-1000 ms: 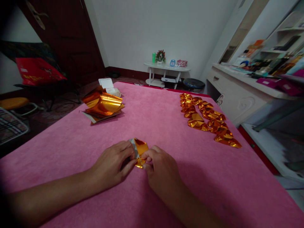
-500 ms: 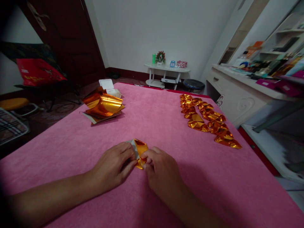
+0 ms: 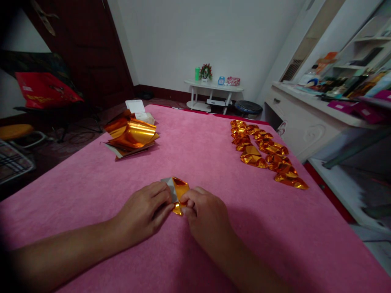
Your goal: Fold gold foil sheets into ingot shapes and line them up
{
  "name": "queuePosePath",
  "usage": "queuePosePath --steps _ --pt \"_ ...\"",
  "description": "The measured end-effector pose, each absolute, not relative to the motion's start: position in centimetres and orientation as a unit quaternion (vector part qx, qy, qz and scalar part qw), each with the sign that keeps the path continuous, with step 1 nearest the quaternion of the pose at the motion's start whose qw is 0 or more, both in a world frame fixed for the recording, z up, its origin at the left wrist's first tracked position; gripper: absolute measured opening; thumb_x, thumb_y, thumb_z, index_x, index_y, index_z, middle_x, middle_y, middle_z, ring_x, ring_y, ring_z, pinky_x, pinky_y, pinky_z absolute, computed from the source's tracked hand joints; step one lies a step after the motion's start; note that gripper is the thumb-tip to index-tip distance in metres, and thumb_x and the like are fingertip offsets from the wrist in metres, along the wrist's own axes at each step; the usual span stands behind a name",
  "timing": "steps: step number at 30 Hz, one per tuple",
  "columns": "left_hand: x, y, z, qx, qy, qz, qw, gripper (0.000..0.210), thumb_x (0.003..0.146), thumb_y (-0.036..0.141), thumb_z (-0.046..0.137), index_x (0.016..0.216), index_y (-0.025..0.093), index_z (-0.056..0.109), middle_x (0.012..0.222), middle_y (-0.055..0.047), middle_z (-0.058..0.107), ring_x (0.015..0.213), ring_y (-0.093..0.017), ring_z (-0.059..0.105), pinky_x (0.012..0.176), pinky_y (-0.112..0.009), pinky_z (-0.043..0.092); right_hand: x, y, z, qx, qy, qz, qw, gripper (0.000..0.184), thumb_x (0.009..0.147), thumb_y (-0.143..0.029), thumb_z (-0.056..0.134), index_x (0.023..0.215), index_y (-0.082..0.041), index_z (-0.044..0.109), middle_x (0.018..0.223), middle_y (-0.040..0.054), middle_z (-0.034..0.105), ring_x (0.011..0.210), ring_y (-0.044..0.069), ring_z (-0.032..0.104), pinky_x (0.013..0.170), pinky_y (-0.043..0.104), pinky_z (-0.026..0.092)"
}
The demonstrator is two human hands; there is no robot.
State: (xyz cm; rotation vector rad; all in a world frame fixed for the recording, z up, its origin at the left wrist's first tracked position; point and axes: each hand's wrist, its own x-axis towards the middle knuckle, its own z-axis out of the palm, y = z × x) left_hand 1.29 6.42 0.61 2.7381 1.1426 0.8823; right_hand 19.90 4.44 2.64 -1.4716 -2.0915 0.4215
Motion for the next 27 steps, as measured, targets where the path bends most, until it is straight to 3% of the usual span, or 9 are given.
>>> queuePosePath --steps 9,27 --pt "1.00 6.46 0.63 0.887 0.375 0.270 -0.018 0.014 0.090 0.022 0.043 0.083 0.017 0.055 0.084 -0.005 0.056 0.077 -0.018 0.050 0.067 -0.032 0.043 19.43 4.09 2.90 -0.563 -0.774 0.134 0.254 0.023 0.066 -0.008 0.052 0.082 -0.022 0.059 0.072 -0.0025 0.057 0.065 0.013 0.050 0.059 0.024 0.034" --pt "1.39 6.73 0.55 0.883 0.396 0.253 -0.002 0.013 0.088 0.019 0.044 0.079 0.017 0.052 0.084 -0.004 0.055 0.078 -0.017 0.050 0.066 -0.030 0.042 19.37 3.67 2.78 -0.565 -0.771 0.138 0.260 0.020 0.071 -0.007 0.055 0.081 -0.023 0.061 0.078 -0.0016 0.059 0.072 0.014 0.052 0.063 0.026 0.034"
